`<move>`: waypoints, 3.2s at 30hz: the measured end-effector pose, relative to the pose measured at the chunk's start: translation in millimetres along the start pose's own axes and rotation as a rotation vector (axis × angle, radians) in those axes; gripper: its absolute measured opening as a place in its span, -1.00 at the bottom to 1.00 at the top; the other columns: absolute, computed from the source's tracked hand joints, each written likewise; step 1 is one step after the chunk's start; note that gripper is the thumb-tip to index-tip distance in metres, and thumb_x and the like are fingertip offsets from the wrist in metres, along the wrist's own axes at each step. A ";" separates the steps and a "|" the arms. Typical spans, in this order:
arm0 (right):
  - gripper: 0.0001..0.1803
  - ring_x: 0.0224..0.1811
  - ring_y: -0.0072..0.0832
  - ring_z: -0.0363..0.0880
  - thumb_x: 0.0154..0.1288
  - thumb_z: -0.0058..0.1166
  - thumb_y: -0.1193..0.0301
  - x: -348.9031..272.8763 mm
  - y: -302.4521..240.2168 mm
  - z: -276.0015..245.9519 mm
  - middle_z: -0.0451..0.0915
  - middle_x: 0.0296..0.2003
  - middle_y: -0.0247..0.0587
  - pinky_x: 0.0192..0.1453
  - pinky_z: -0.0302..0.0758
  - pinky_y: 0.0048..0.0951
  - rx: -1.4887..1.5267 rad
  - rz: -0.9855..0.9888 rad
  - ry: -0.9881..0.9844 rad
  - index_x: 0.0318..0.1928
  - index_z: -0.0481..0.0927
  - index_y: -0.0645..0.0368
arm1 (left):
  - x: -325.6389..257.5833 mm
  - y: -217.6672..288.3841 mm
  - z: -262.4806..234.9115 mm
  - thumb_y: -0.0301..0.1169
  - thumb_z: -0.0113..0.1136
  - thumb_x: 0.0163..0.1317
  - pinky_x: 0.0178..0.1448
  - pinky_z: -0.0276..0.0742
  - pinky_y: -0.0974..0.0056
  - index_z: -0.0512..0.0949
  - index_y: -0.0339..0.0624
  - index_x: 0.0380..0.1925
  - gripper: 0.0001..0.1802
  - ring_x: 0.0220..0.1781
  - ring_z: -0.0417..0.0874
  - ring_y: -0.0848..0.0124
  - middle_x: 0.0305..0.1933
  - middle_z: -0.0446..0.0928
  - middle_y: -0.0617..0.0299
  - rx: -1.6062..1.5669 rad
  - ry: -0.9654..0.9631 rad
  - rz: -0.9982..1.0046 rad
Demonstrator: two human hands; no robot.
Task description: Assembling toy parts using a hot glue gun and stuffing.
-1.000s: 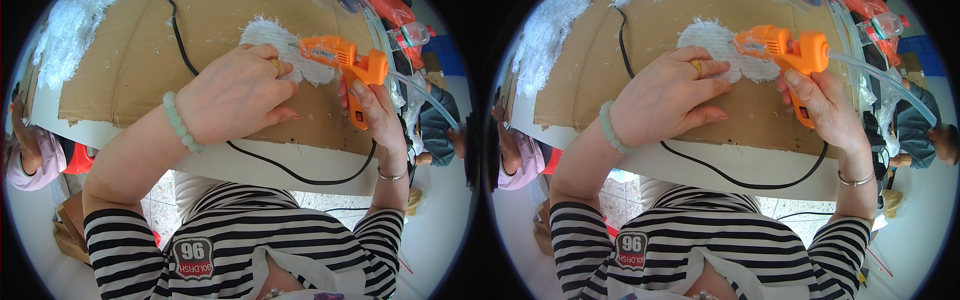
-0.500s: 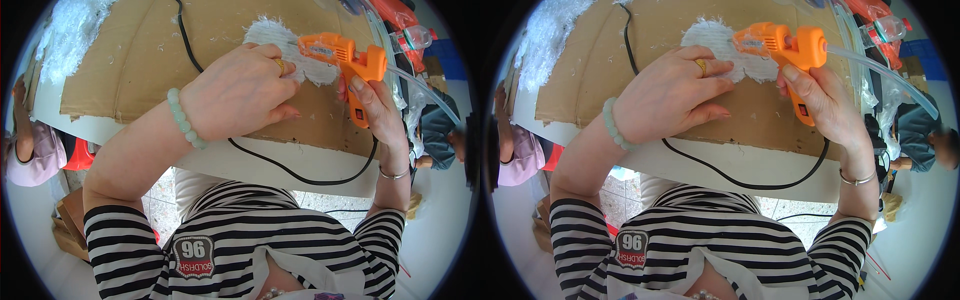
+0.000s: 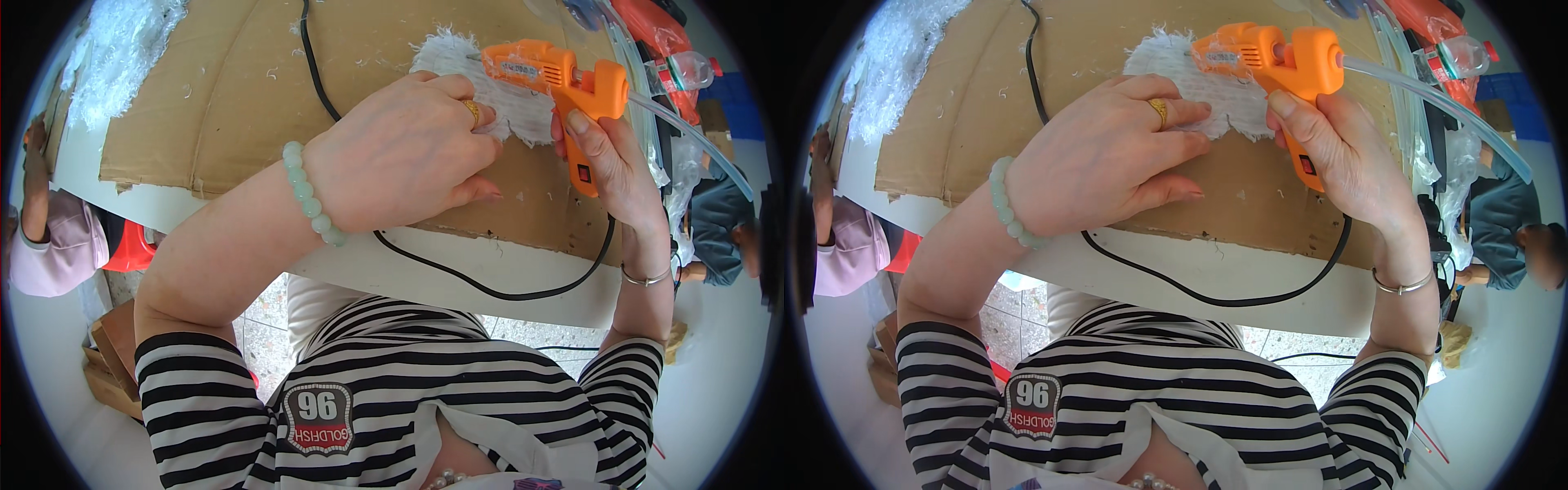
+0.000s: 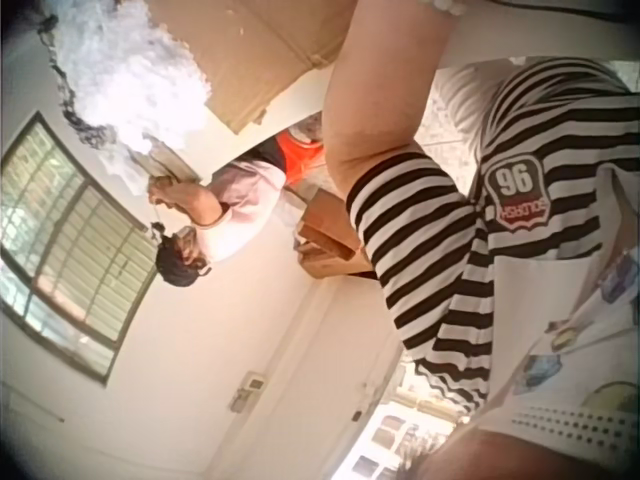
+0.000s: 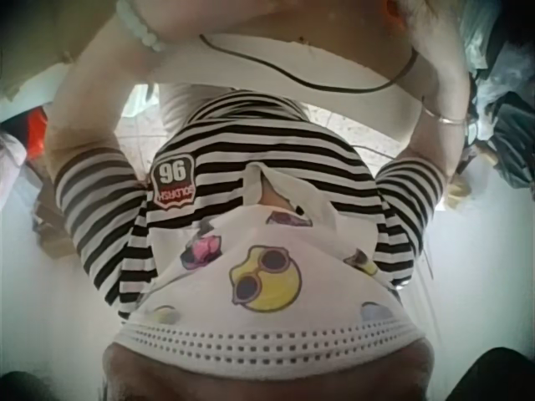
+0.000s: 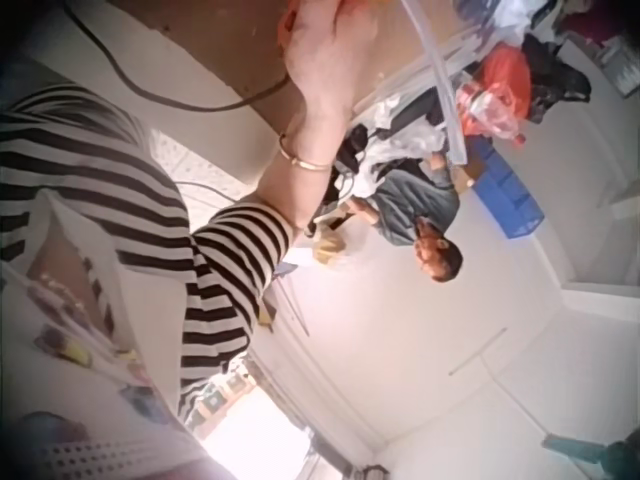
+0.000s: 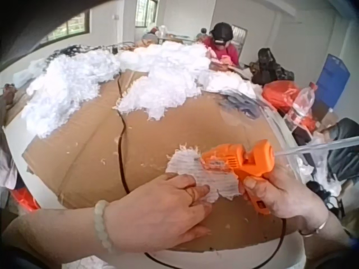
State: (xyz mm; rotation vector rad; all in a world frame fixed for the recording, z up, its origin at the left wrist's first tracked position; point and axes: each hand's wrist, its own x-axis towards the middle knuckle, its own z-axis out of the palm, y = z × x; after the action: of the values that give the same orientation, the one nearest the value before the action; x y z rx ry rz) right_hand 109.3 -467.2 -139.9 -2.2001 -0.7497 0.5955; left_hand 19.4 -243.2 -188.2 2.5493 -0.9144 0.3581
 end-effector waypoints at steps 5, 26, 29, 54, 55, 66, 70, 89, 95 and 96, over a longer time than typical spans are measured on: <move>-0.50 -0.36 -0.60 0.37 0.34 -0.13 -0.04 6.8 -6.1 1.9 0.43 -0.42 -0.36 -0.27 0.28 -0.57 -0.031 -0.036 -0.010 -0.27 0.47 0.21 | 0.3 0.2 0.6 -0.18 0.26 -0.01 0.04 0.43 0.15 0.54 -0.22 -0.25 -0.61 0.01 0.46 0.17 -0.03 0.55 0.15 0.016 0.002 -0.003; -0.55 -0.21 -0.50 0.45 0.38 -0.11 0.10 -14.8 7.9 -11.0 0.48 -0.26 -0.26 -0.07 0.38 -0.48 0.192 -0.071 -0.009 -0.10 0.44 0.31 | 0.9 0.6 -0.5 -0.20 0.26 0.00 0.05 0.43 0.16 0.55 -0.22 -0.27 -0.64 0.02 0.46 0.17 -0.03 0.55 0.15 0.018 -0.012 -0.003; -0.55 -0.23 -0.52 0.45 0.38 -0.12 0.10 -9.8 8.4 -12.2 0.48 -0.27 -0.29 -0.09 0.38 -0.50 0.150 -0.071 -0.039 -0.10 0.44 0.30 | 0.9 0.1 0.0 -0.20 0.26 -0.01 0.04 0.43 0.16 0.54 -0.21 -0.26 -0.63 0.02 0.46 0.18 -0.03 0.55 0.16 0.008 -0.012 -0.002; -0.59 -0.31 -0.60 0.40 0.37 -0.10 0.09 13.6 2.8 0.0 0.46 -0.33 -0.35 -0.22 0.34 -0.57 0.009 -0.031 -0.072 -0.15 0.46 0.25 | 0.9 -0.4 -2.0 -0.21 0.26 0.00 0.04 0.43 0.16 0.55 -0.21 -0.26 -0.64 0.00 0.47 0.19 -0.03 0.54 0.15 0.013 -0.007 0.002; -0.60 -0.30 -0.60 0.40 0.37 -0.10 0.11 14.5 2.9 0.9 0.45 -0.31 -0.34 -0.20 0.35 -0.55 0.033 -0.031 -0.066 -0.13 0.44 0.25 | 1.0 -0.1 -2.1 -0.21 0.26 0.00 0.04 0.43 0.16 0.55 -0.21 -0.26 -0.64 0.00 0.47 0.19 -0.03 0.54 0.15 0.016 -0.010 -0.002; -0.62 -0.35 -0.60 0.41 0.39 -0.14 0.13 11.2 -4.7 -2.7 0.46 -0.40 -0.35 -0.24 0.34 -0.58 -0.032 0.046 -0.078 -0.23 0.48 0.25 | 1.5 0.2 -1.0 -0.21 0.26 -0.01 0.03 0.45 0.18 0.55 -0.22 -0.28 -0.64 0.00 0.49 0.20 -0.05 0.56 0.16 0.017 -0.008 0.001; -0.61 -0.34 -0.61 0.41 0.38 -0.13 0.13 13.1 -5.5 2.6 0.46 -0.39 -0.34 -0.25 0.34 -0.57 -0.014 -0.039 -0.062 -0.21 0.47 0.26 | 0.8 -1.8 5.4 -0.18 0.23 0.02 -0.09 0.46 0.24 0.58 -0.23 -0.49 -0.69 -0.20 0.52 0.29 -0.32 0.57 0.22 0.071 0.124 0.045; -0.49 -0.32 -0.47 0.53 0.34 -0.19 0.03 -48.2 12.4 13.3 0.52 -0.26 -0.15 -0.25 0.48 -0.45 0.542 -0.048 0.304 -0.08 0.43 0.28 | 4.6 4.6 0.5 -0.30 0.28 -0.02 -0.06 0.45 0.21 0.56 -0.20 -0.32 -0.72 -0.10 0.51 0.21 -0.15 0.54 0.21 0.013 0.054 0.001; -0.47 -0.33 -0.45 0.53 0.38 -0.29 0.01 -47.2 7.3 23.2 0.52 -0.22 -0.10 -0.21 0.55 -0.41 0.732 -0.091 0.269 -0.08 0.41 0.28 | 8.1 9.7 4.3 -0.24 0.25 0.02 -0.16 0.46 0.20 0.56 -0.20 -0.43 -0.75 -0.25 0.52 0.24 -0.34 0.53 0.20 0.088 0.133 -0.015; -0.46 -0.32 -0.46 0.53 0.37 -0.29 0.01 -48.0 11.0 23.7 0.52 -0.22 -0.10 -0.22 0.56 -0.42 0.760 -0.124 0.259 -0.09 0.42 0.29 | 8.2 8.8 5.3 -0.24 0.25 0.03 -0.17 0.46 0.19 0.56 -0.20 -0.43 -0.75 -0.25 0.53 0.23 -0.37 0.54 0.19 0.100 0.177 0.003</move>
State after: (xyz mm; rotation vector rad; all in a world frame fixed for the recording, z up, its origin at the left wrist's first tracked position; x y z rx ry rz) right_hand 63.8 -493.8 -154.3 -1.4765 -0.4181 0.4246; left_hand 20.3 -256.2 -187.4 2.5564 -0.8534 0.6342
